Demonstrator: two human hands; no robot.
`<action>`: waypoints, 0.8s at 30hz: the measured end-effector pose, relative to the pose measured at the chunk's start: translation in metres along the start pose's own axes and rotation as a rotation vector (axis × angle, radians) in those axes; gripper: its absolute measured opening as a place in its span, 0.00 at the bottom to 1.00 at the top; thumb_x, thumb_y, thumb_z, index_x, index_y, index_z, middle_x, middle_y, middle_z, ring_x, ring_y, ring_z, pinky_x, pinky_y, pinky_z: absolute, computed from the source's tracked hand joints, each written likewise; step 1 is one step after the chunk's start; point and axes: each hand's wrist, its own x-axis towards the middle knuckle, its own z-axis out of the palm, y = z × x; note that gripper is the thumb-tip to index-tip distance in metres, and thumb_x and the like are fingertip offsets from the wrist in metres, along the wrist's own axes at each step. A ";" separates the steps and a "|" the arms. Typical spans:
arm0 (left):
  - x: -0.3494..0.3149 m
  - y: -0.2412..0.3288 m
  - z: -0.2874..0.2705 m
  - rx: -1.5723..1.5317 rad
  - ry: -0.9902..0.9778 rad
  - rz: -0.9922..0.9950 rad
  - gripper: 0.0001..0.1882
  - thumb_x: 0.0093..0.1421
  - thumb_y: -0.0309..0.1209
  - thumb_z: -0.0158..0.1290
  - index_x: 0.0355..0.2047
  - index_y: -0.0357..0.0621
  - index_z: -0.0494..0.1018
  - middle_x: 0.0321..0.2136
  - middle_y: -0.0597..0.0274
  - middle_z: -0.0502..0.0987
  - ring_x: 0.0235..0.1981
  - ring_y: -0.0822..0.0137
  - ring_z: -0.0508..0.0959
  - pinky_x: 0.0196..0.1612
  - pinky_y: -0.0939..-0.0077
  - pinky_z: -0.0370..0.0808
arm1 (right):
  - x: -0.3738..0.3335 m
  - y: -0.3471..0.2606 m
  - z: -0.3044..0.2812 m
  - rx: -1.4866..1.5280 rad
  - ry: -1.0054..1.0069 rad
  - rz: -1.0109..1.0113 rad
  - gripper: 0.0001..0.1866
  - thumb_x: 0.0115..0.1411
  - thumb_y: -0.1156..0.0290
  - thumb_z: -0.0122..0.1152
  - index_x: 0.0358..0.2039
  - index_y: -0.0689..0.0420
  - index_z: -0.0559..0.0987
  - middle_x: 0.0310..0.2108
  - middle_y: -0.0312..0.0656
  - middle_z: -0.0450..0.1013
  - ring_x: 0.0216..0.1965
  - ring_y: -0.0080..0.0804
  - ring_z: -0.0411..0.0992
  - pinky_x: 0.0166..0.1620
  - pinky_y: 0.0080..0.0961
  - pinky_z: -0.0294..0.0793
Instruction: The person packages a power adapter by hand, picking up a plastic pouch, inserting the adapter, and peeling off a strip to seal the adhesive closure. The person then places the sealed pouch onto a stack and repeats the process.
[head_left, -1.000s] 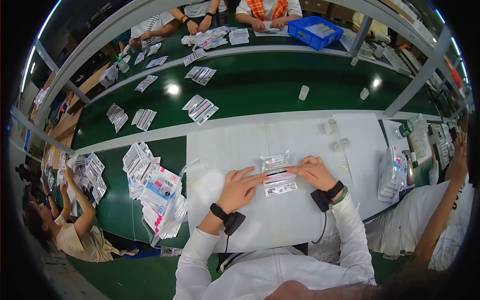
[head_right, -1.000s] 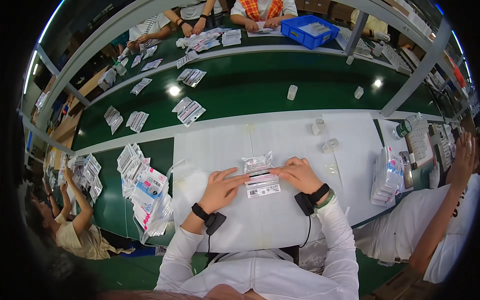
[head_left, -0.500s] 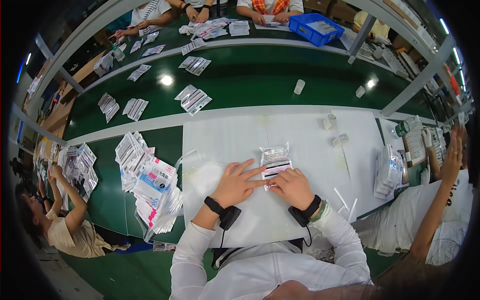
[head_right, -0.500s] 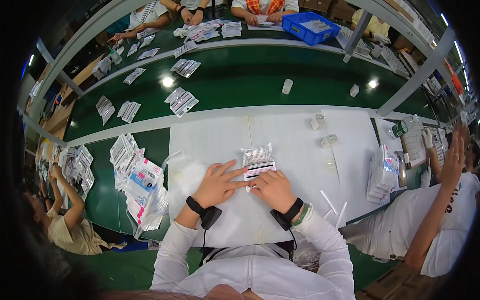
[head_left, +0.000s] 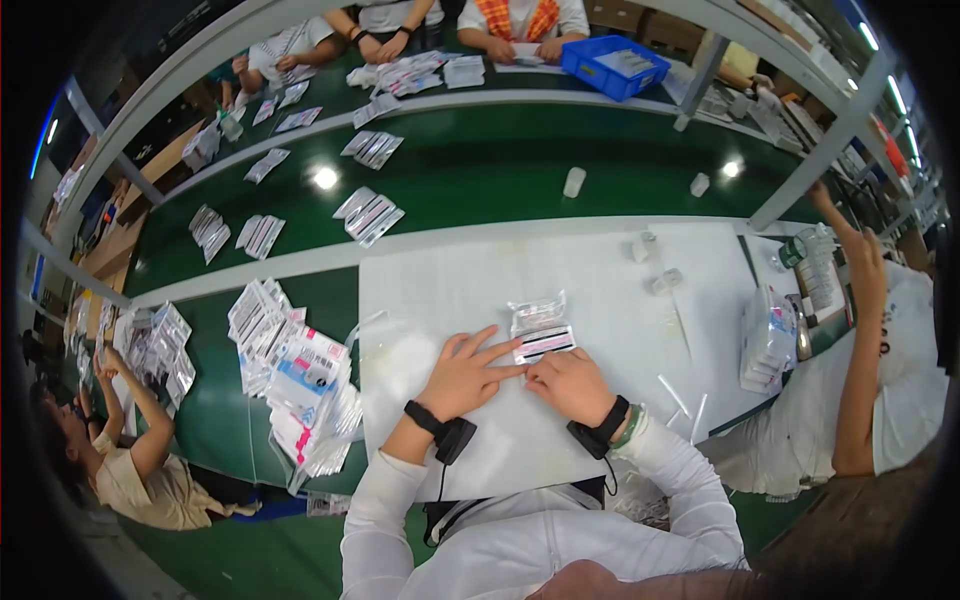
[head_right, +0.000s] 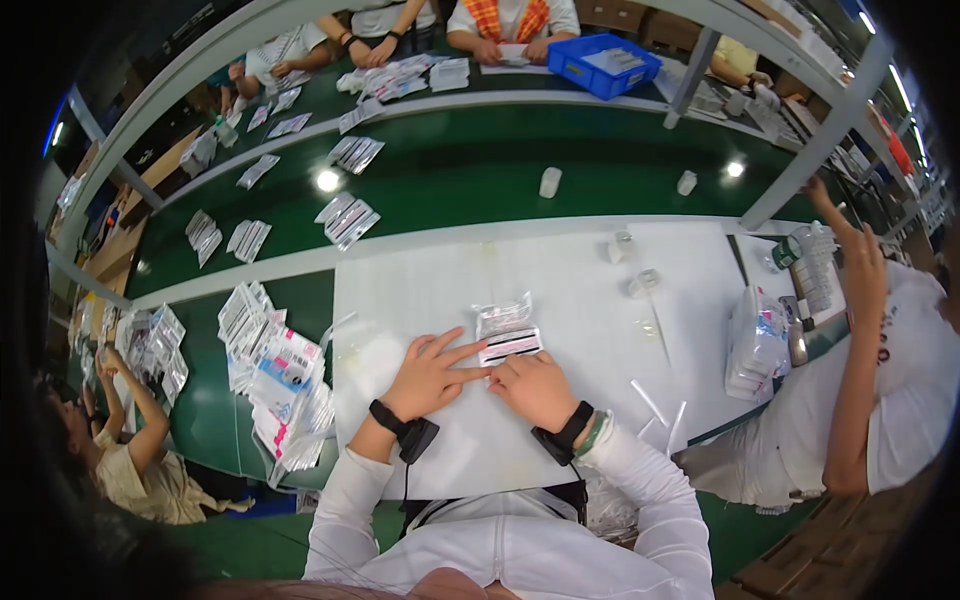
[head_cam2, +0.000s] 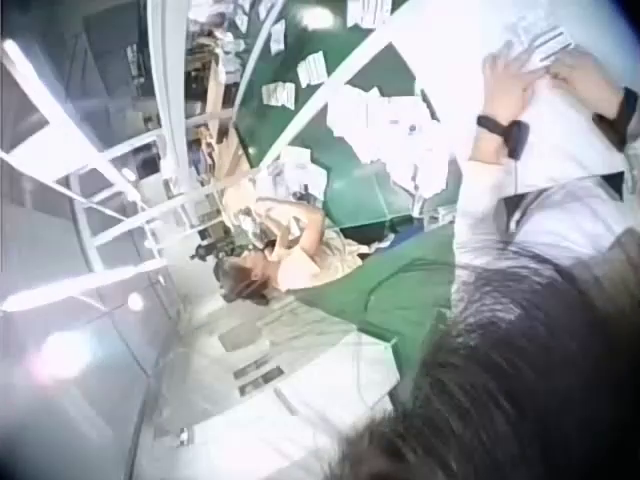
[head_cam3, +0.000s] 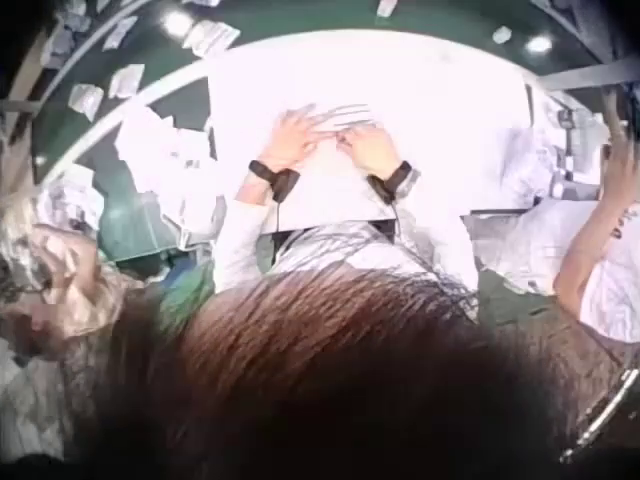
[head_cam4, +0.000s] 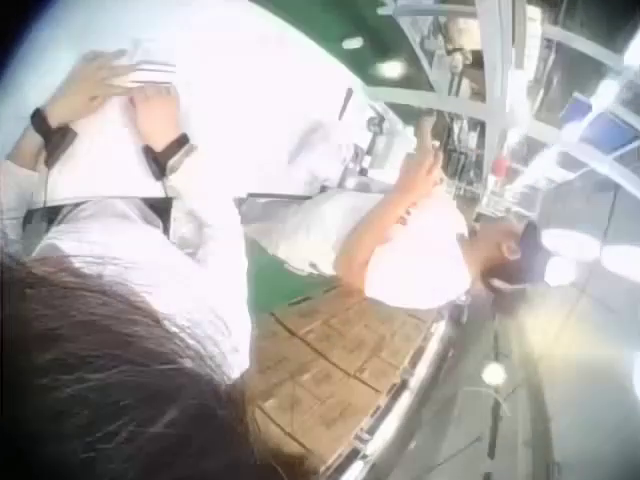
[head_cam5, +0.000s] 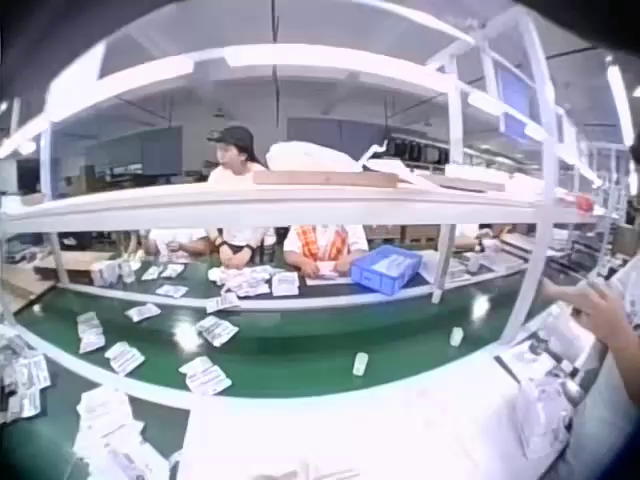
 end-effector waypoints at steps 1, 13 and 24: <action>0.000 0.000 0.001 0.003 -0.005 -0.011 0.24 0.56 0.31 0.53 0.51 0.77 0.76 0.65 0.80 0.63 0.67 0.60 0.58 0.63 0.51 0.54 | 0.001 0.000 0.004 0.012 -0.011 -0.015 0.09 0.53 0.62 0.67 0.31 0.49 0.77 0.30 0.31 0.72 0.35 0.29 0.73 0.41 0.29 0.67; 0.000 0.000 0.004 0.022 0.020 -0.005 0.25 0.57 0.30 0.51 0.52 0.81 0.76 0.64 0.80 0.65 0.65 0.61 0.61 0.63 0.52 0.54 | -0.073 0.035 -0.053 0.120 0.090 0.332 0.05 0.57 0.71 0.61 0.31 0.55 0.74 0.29 0.41 0.69 0.33 0.43 0.70 0.37 0.38 0.68; 0.015 0.002 0.009 -0.002 0.036 -0.016 0.30 0.54 0.28 0.52 0.59 0.61 0.70 0.62 0.78 0.67 0.65 0.61 0.62 0.63 0.54 0.56 | -0.113 0.043 -0.129 -0.313 0.252 0.433 0.22 0.45 0.84 0.53 0.44 0.58 0.76 0.41 0.43 0.74 0.47 0.46 0.70 0.51 0.39 0.65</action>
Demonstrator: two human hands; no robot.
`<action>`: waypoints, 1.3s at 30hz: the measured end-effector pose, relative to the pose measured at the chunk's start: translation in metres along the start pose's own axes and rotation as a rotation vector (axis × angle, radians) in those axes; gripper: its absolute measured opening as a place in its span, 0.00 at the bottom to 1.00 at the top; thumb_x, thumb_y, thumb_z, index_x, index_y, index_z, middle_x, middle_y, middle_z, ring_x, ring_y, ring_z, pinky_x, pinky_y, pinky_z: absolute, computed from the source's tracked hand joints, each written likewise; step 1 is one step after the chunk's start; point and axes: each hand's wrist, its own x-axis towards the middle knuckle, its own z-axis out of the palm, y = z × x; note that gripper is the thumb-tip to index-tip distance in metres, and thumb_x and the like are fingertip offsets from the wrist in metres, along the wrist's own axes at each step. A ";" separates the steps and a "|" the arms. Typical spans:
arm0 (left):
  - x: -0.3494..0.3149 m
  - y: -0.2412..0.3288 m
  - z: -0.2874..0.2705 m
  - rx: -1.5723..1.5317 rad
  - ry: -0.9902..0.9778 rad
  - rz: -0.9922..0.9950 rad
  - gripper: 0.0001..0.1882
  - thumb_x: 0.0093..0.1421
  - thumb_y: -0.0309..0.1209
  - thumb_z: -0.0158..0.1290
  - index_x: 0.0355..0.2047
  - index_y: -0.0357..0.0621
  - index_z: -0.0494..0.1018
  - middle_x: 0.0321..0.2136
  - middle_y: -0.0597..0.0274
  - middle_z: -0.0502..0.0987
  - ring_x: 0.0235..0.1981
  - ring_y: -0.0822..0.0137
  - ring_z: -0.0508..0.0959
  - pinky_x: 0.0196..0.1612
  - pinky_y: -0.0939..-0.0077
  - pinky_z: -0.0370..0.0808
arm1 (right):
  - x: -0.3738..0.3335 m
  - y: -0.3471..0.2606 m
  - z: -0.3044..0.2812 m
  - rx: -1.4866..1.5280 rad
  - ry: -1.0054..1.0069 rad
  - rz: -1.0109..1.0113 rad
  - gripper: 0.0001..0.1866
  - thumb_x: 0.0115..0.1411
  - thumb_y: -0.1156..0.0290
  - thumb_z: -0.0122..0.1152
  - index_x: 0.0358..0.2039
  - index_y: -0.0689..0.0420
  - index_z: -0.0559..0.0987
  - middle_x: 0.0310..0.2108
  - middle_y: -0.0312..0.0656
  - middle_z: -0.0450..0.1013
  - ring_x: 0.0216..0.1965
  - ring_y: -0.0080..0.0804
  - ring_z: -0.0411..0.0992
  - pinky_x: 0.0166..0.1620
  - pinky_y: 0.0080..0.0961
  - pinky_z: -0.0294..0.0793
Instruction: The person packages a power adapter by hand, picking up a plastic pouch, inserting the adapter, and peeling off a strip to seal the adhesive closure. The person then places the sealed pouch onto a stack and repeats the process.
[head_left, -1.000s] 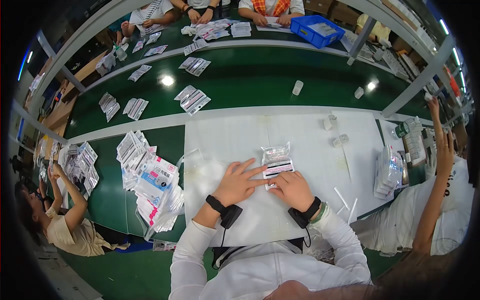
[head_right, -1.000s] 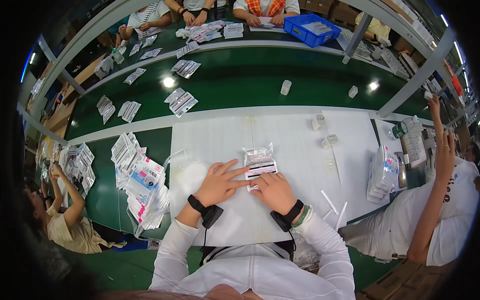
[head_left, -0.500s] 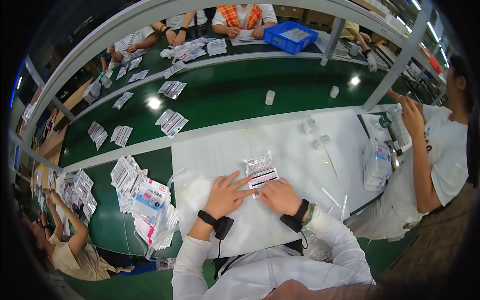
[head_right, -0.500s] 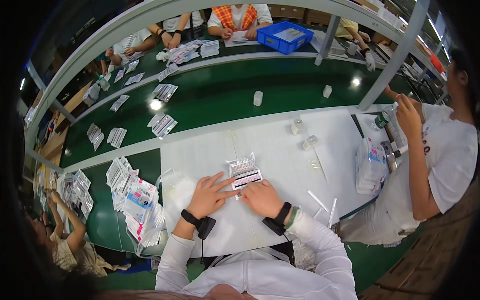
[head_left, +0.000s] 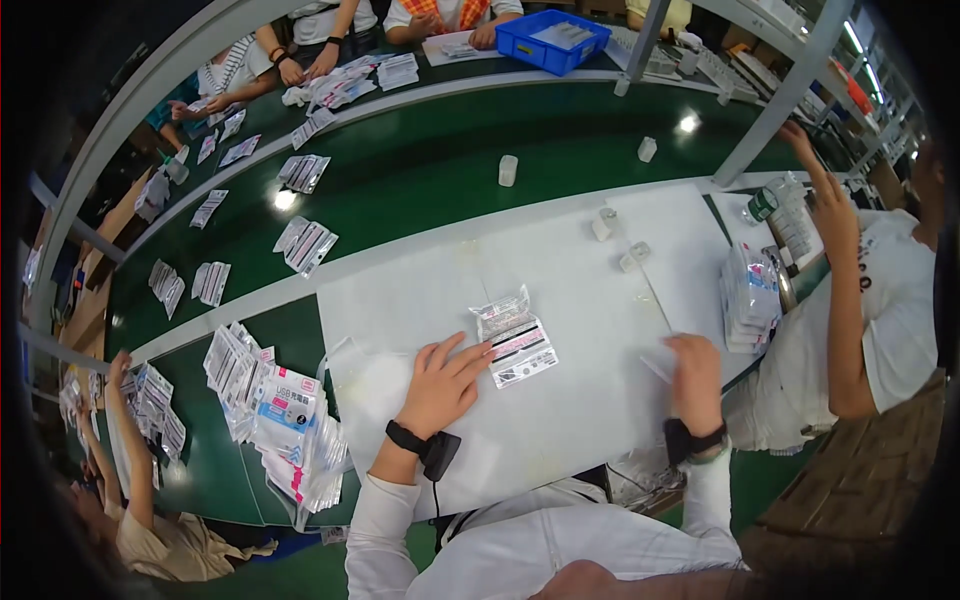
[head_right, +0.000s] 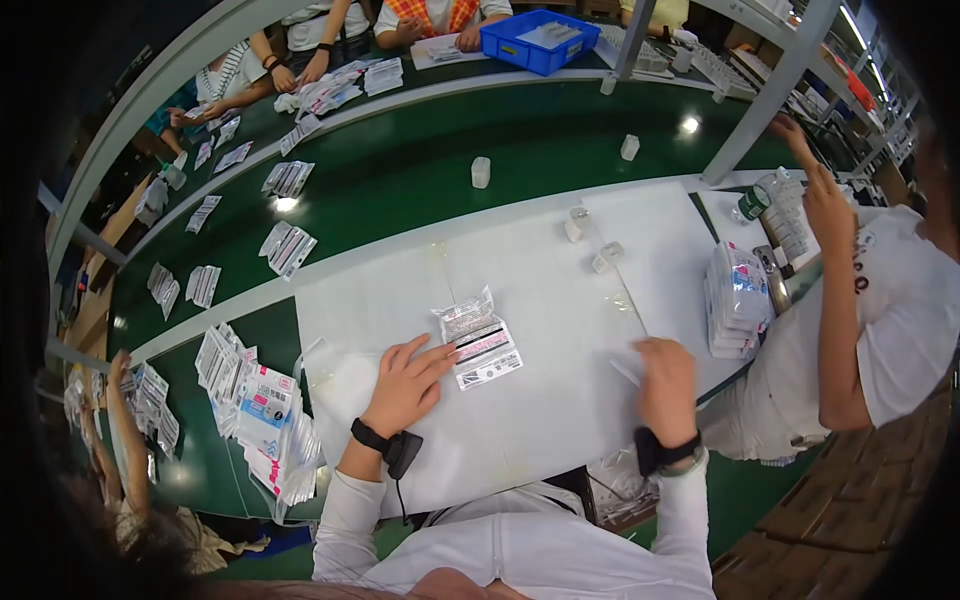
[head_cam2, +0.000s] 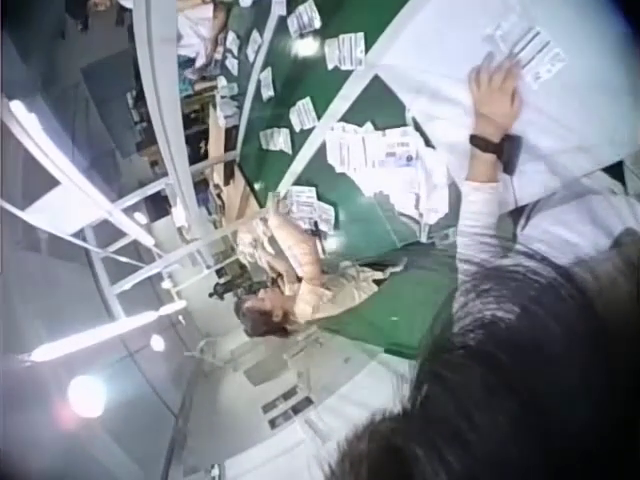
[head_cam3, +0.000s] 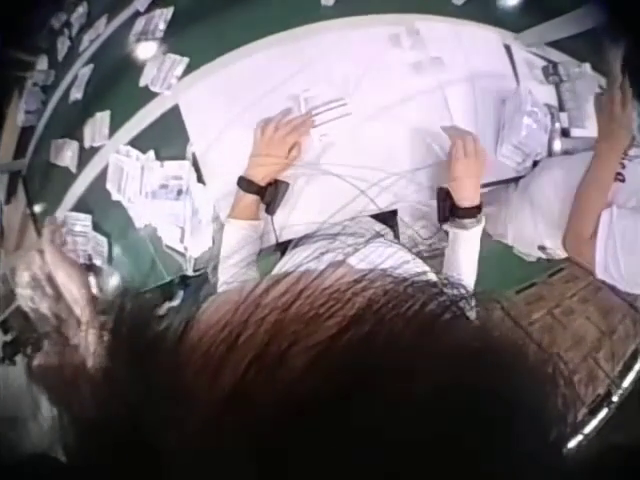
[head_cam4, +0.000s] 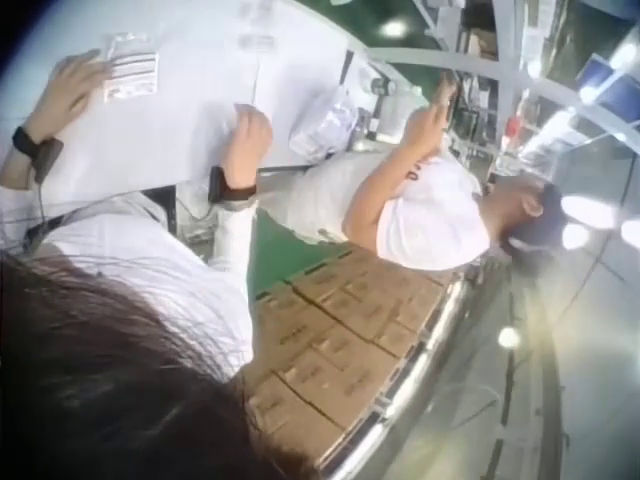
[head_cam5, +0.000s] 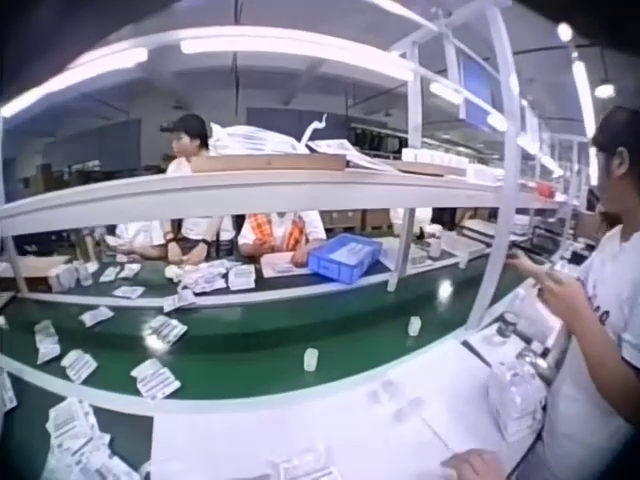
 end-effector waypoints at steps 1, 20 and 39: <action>0.001 0.000 0.001 0.017 0.022 0.024 0.30 0.54 0.28 0.52 0.59 0.59 0.70 0.62 0.77 0.67 0.65 0.61 0.62 0.63 0.54 0.56 | 0.019 -0.009 0.014 0.099 -0.027 -0.110 0.23 0.45 0.84 0.53 0.45 0.57 0.77 0.43 0.41 0.75 0.48 0.44 0.70 0.51 0.38 0.66; 0.011 0.015 0.018 -0.055 0.171 -0.193 0.19 0.52 0.38 0.63 0.47 0.62 0.78 0.54 0.76 0.74 0.59 0.65 0.67 0.60 0.60 0.58 | 0.092 -0.026 0.130 0.598 -0.435 -0.343 0.28 0.50 0.66 0.69 0.54 0.40 0.77 0.44 0.30 0.74 0.48 0.33 0.69 0.53 0.34 0.63; -0.013 0.036 -0.043 0.129 0.287 -0.315 0.14 0.53 0.34 0.60 0.41 0.63 0.79 0.56 0.67 0.70 0.63 0.56 0.63 0.60 0.48 0.56 | 0.134 -0.051 0.118 0.682 -0.219 -0.388 0.26 0.50 0.74 0.66 0.53 0.55 0.76 0.49 0.45 0.72 0.50 0.47 0.69 0.56 0.37 0.67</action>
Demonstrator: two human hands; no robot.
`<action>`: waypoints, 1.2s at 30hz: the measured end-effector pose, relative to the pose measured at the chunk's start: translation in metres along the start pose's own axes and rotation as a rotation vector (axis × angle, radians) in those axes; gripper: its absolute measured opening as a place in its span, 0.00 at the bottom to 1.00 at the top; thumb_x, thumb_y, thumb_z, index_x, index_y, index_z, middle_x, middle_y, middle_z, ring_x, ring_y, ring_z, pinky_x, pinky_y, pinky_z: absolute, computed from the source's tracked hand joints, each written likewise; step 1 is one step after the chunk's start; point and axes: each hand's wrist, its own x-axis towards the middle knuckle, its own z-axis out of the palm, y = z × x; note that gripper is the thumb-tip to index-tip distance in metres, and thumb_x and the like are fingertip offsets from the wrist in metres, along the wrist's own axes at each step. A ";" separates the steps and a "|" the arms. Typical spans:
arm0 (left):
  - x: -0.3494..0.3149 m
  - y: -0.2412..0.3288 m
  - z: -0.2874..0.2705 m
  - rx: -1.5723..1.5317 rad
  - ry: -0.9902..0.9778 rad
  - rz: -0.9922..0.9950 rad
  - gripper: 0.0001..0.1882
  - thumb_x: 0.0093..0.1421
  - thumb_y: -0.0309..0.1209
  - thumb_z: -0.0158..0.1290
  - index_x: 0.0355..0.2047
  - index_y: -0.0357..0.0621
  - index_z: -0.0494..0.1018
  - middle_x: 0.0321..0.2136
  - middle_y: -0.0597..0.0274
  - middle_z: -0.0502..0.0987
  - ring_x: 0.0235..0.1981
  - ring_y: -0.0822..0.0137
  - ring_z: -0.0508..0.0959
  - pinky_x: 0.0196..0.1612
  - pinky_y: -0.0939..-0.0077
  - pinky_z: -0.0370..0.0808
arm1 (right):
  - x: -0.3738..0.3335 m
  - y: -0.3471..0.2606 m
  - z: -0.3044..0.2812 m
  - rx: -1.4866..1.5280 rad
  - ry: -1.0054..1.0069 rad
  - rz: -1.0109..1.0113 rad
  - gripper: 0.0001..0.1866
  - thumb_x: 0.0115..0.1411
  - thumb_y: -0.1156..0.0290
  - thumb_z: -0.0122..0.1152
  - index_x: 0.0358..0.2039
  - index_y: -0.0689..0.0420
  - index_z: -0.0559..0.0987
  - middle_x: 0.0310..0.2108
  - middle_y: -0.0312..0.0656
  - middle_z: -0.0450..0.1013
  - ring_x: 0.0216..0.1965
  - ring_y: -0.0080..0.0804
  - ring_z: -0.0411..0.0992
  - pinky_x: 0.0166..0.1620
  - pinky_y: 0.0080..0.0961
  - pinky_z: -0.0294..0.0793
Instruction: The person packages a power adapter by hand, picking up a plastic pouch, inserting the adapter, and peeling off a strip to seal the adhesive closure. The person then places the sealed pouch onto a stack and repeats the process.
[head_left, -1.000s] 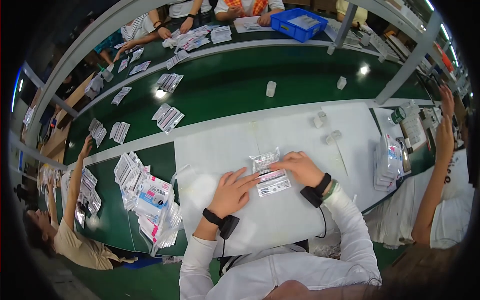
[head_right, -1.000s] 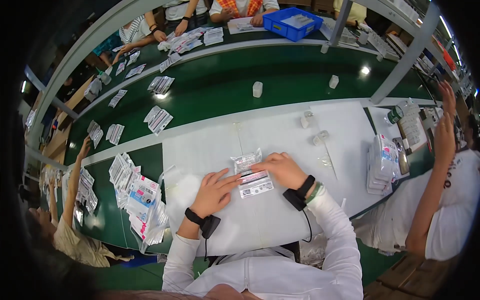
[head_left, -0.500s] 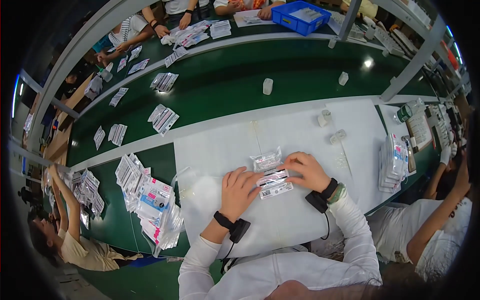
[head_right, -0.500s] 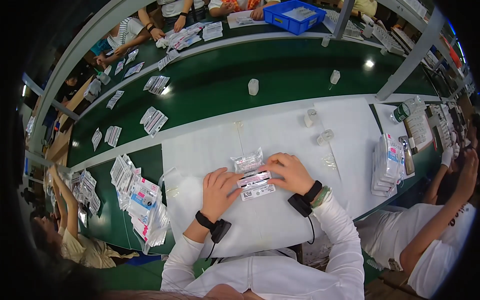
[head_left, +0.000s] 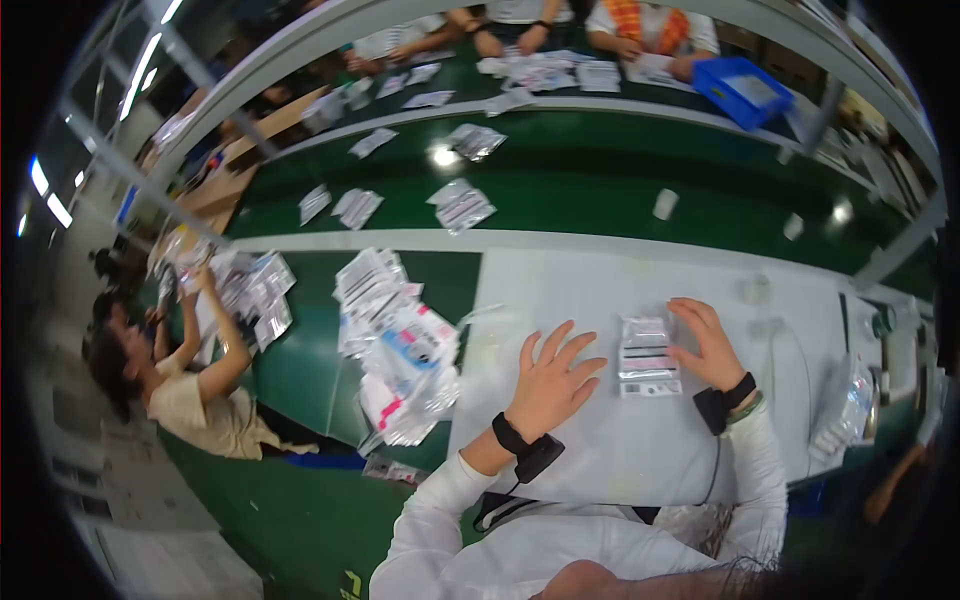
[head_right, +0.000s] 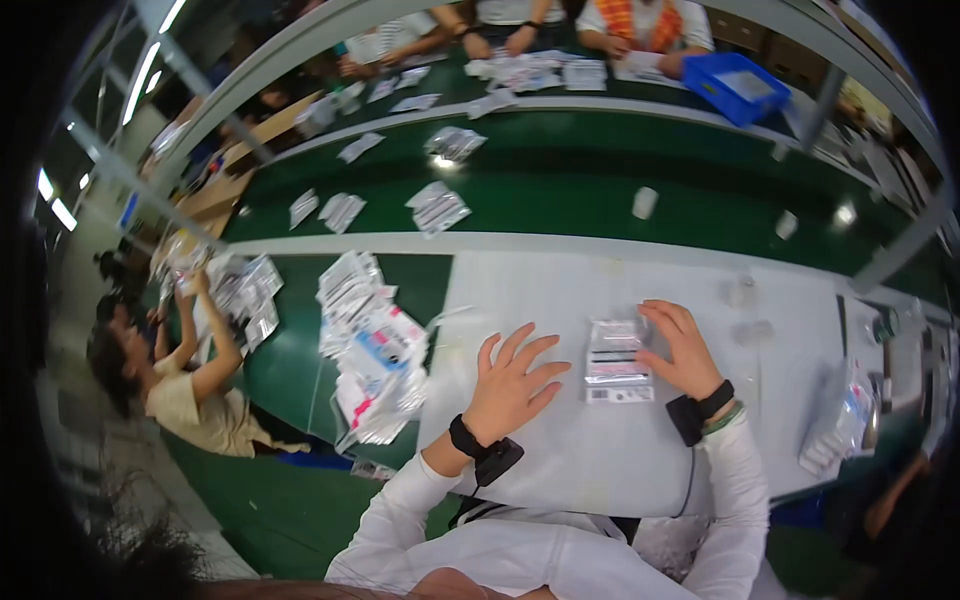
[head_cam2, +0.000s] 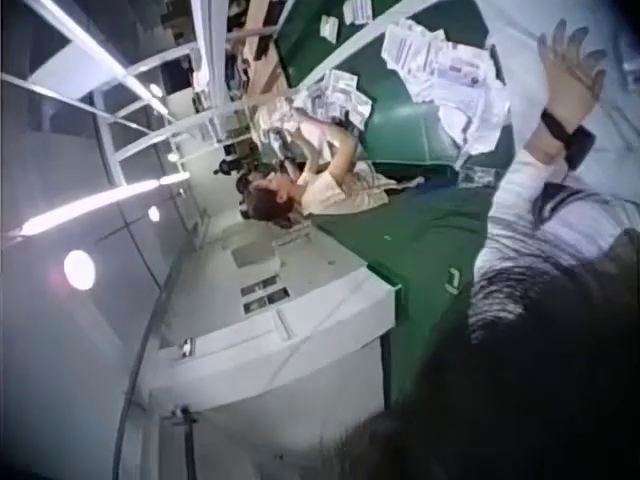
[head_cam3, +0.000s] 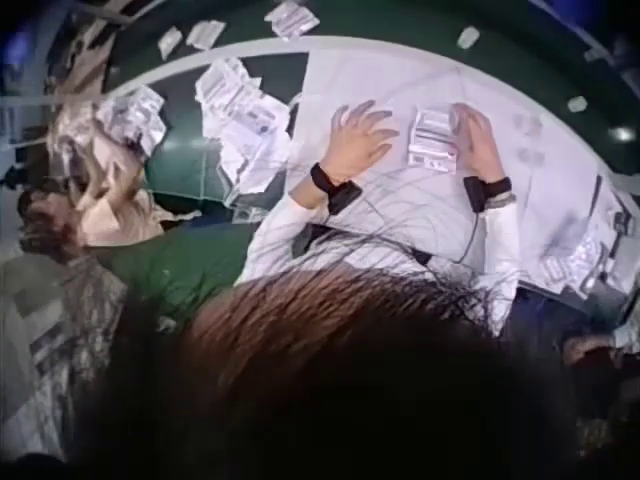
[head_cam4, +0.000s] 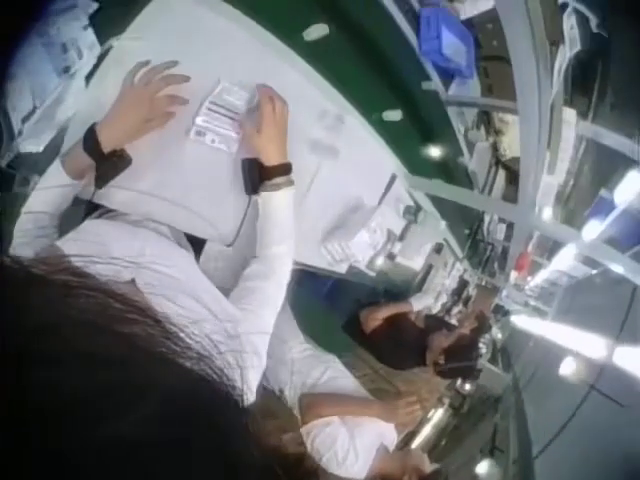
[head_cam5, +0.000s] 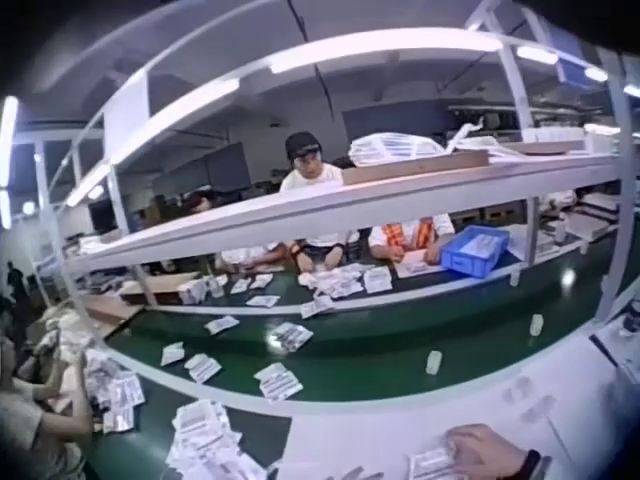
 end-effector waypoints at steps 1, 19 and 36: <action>0.000 -0.003 -0.010 -0.020 0.011 0.039 0.14 0.53 0.34 0.60 0.42 0.61 0.79 0.56 0.66 0.70 0.62 0.56 0.64 0.60 0.49 0.57 | 0.011 -0.001 0.001 0.016 -0.006 -0.029 0.26 0.50 0.74 0.66 0.53 0.55 0.76 0.49 0.45 0.72 0.50 0.47 0.69 0.56 0.37 0.67; -0.057 -0.099 -0.085 0.385 0.072 -0.496 0.10 0.58 0.33 0.57 0.40 0.46 0.79 0.45 0.65 0.78 0.46 0.62 0.76 0.57 0.59 0.66 | 0.042 -0.036 0.054 0.542 0.060 0.212 0.20 0.63 0.74 0.58 0.55 0.58 0.71 0.52 0.40 0.71 0.53 0.31 0.69 0.56 0.27 0.68; 0.041 -0.012 -0.011 -0.615 -0.058 0.025 0.16 0.60 0.26 0.52 0.49 0.43 0.73 0.51 0.58 0.74 0.50 0.59 0.73 0.52 0.71 0.70 | 0.025 0.007 -0.006 0.512 -0.528 0.351 0.28 0.61 0.70 0.61 0.61 0.55 0.64 0.52 0.41 0.73 0.51 0.36 0.73 0.53 0.32 0.71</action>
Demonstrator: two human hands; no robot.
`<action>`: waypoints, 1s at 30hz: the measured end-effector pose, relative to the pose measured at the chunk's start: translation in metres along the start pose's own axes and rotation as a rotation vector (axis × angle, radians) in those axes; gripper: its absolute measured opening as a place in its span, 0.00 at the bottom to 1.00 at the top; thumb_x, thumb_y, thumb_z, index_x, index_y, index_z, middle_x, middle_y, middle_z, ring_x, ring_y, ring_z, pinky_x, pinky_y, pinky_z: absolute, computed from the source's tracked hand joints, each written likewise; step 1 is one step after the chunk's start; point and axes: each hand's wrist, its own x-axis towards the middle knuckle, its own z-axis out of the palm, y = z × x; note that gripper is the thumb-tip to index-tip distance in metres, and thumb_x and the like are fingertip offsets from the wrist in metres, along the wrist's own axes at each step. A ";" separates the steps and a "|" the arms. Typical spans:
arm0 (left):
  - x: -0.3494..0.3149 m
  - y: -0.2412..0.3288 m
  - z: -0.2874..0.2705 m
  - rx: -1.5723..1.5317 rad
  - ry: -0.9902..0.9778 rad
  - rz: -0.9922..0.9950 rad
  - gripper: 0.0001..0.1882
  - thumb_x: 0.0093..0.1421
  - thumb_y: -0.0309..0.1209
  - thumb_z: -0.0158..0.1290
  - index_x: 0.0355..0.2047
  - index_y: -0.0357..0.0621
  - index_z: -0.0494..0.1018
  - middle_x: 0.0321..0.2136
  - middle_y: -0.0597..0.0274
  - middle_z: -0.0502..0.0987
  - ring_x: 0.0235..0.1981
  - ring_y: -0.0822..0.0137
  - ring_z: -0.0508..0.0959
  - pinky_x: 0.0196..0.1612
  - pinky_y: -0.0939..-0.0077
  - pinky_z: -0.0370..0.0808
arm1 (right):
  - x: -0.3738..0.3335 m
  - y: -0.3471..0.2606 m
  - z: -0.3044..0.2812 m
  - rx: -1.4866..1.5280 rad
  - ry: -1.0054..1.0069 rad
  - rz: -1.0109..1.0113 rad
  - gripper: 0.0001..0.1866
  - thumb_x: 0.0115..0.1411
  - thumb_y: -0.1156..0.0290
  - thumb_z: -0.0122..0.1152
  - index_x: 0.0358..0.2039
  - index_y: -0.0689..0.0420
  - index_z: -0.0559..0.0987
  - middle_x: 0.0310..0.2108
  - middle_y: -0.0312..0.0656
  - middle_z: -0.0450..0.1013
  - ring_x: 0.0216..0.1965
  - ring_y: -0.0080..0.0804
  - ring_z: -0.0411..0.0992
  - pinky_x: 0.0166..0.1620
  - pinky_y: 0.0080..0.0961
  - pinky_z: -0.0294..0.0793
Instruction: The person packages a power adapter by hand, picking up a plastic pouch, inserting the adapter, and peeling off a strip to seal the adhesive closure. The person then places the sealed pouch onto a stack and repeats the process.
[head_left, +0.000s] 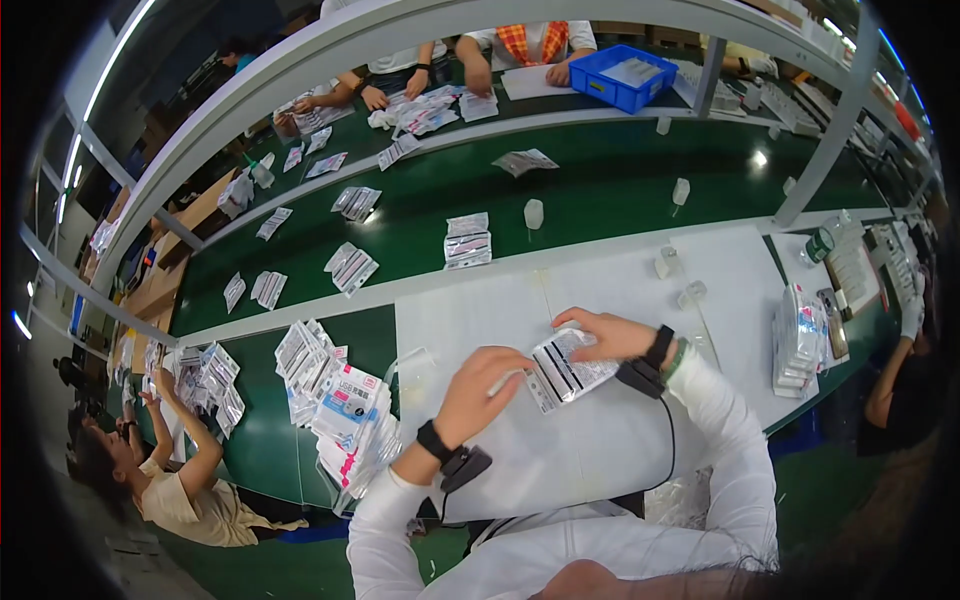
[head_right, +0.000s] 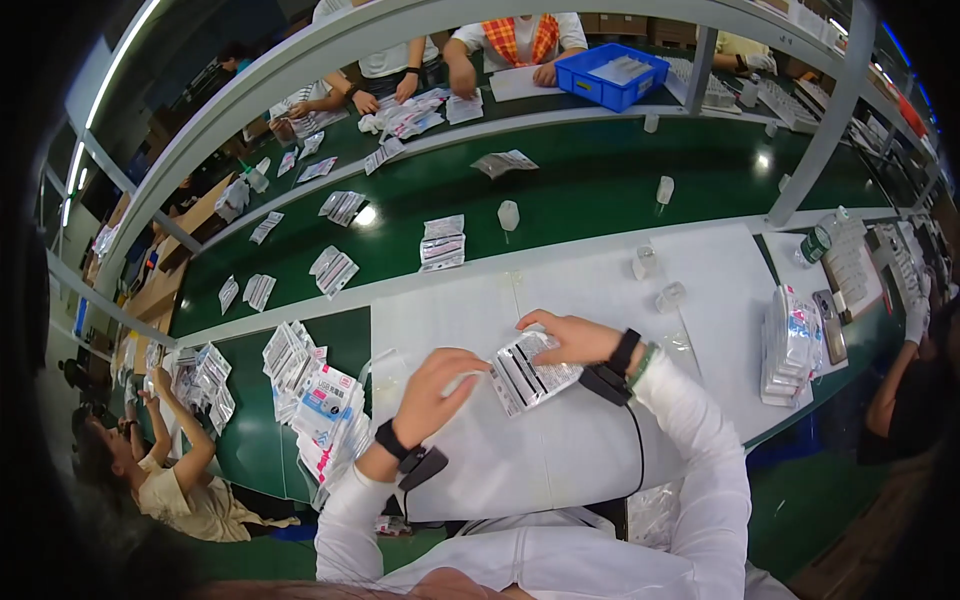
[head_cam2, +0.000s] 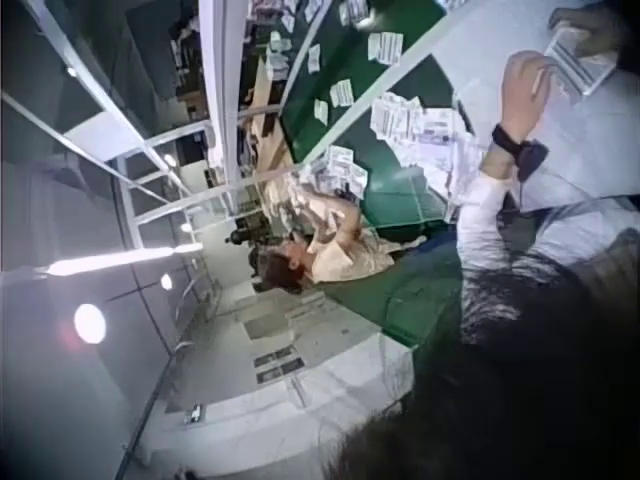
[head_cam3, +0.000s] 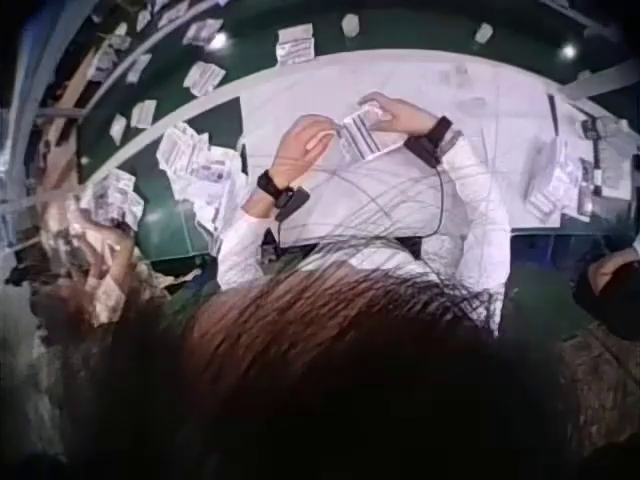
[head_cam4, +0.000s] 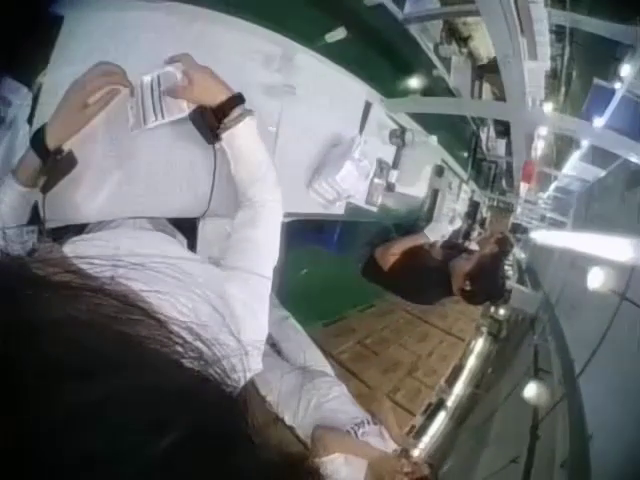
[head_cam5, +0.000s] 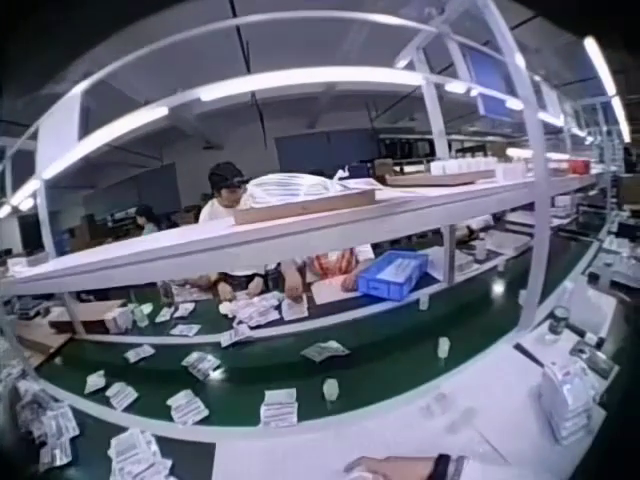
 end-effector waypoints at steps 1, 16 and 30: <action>0.009 -0.011 0.012 0.044 -0.150 0.122 0.17 0.59 0.27 0.54 0.49 0.45 0.74 0.50 0.58 0.74 0.49 0.59 0.73 0.52 0.70 0.70 | 0.010 -0.007 -0.003 -0.154 -0.062 0.056 0.31 0.59 0.70 0.63 0.61 0.55 0.64 0.51 0.42 0.73 0.50 0.38 0.73 0.52 0.33 0.72; 0.051 -0.036 0.073 0.407 -0.536 0.392 0.11 0.51 0.37 0.59 0.33 0.48 0.75 0.37 0.67 0.75 0.46 0.63 0.73 0.45 0.65 0.71 | -0.013 0.021 0.026 -0.822 0.252 -0.239 0.26 0.51 0.71 0.61 0.54 0.55 0.75 0.51 0.40 0.72 0.55 0.38 0.69 0.58 0.34 0.68; -0.027 -0.016 0.040 0.236 -0.420 0.290 0.13 0.57 0.29 0.53 0.43 0.49 0.76 0.37 0.64 0.76 0.41 0.60 0.77 0.40 0.68 0.77 | -0.019 0.035 0.025 -0.757 0.113 -0.285 0.52 0.45 0.45 0.70 0.68 0.49 0.59 0.69 0.40 0.54 0.70 0.42 0.50 0.69 0.47 0.49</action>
